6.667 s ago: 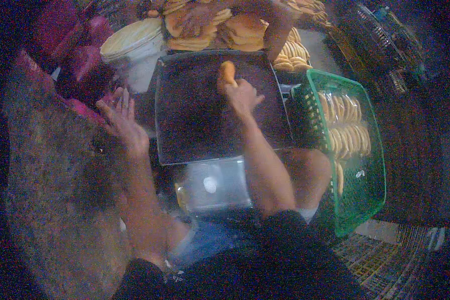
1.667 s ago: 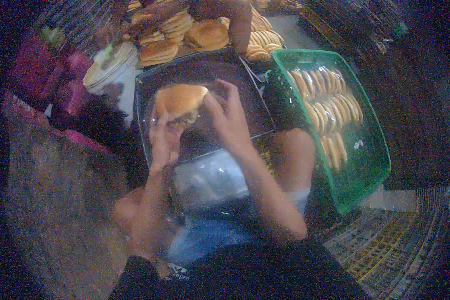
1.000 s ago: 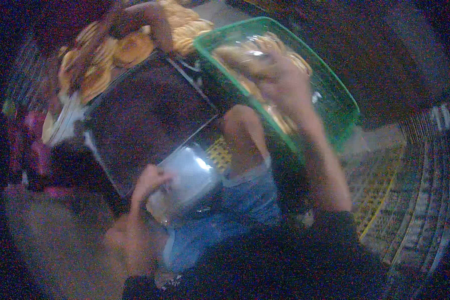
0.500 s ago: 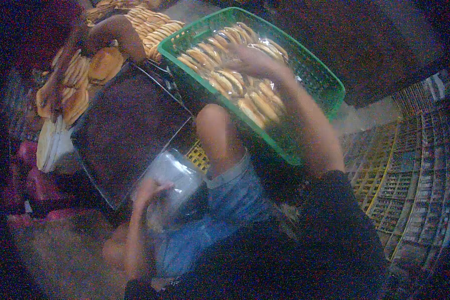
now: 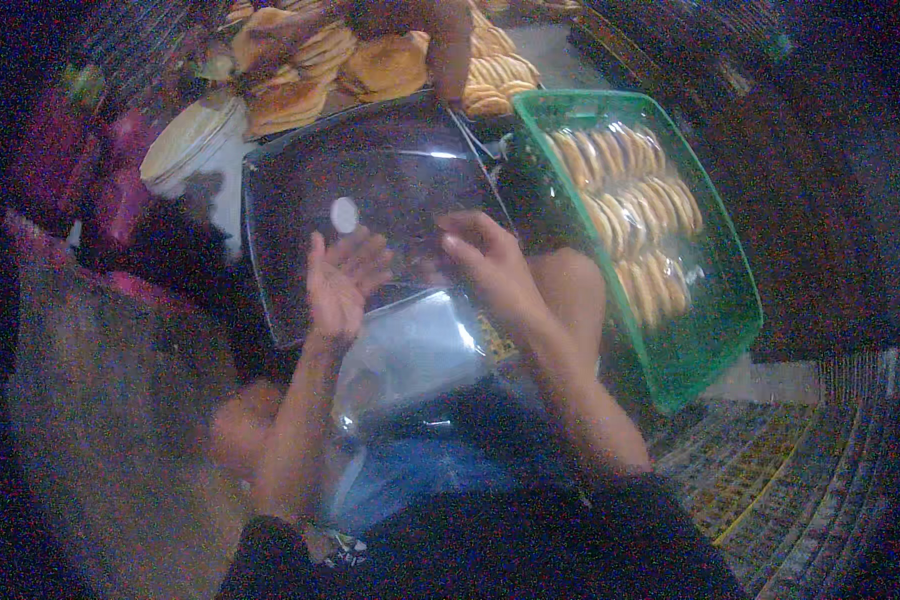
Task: The person repeatedly picks up buns, places them into clear plastic bags, and sets the filled bags into a green basket. The person also occasionally spreads a dark granular substance in a metal tray with their hands.
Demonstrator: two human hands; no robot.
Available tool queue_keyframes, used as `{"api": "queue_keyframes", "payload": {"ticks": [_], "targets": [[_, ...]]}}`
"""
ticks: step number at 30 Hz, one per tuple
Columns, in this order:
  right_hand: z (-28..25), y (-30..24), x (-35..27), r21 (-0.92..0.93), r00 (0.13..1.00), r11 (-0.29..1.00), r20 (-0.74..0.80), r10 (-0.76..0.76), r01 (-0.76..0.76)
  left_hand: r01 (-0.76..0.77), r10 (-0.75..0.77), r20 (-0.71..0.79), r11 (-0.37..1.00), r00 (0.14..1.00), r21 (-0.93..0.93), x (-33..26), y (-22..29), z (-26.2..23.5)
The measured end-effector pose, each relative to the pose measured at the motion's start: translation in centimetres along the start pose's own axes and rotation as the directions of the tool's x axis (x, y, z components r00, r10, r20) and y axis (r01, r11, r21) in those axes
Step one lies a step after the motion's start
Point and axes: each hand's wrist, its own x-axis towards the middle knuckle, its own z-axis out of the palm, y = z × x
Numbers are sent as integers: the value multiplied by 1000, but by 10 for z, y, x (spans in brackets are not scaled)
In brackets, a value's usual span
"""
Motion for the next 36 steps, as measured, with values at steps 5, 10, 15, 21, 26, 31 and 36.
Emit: {"api": "queue_keyframes", "payload": {"ticks": [5,10,15,21,26,31,36], "targets": [[4,32,-7,201,973,979,-221,62,-17,-263,317,-144,915,937,305,21,8,1],[16,14,12,22,968,991,-218,-122,130,-302,532,-259,746,806,593,28,30,12],[-17,4,24,-44,978,996,-188,-88,81,-521,562,-555,816,613,251,43,120,-72],[4,57,67,-342,885,899,-277,-374,273,-368,600,-436,779,671,507,26,63,-16],[81,72,125,-704,851,678,-210,-481,210,-532,675,-587,728,447,432,26,91,-72],[157,84,181,-815,865,578,-311,-393,-30,-650,689,-558,692,463,315,-4,129,-52],[147,107,226,-962,877,219,-243,-414,-163,-720,712,-647,597,272,354,2,138,-69]]}}
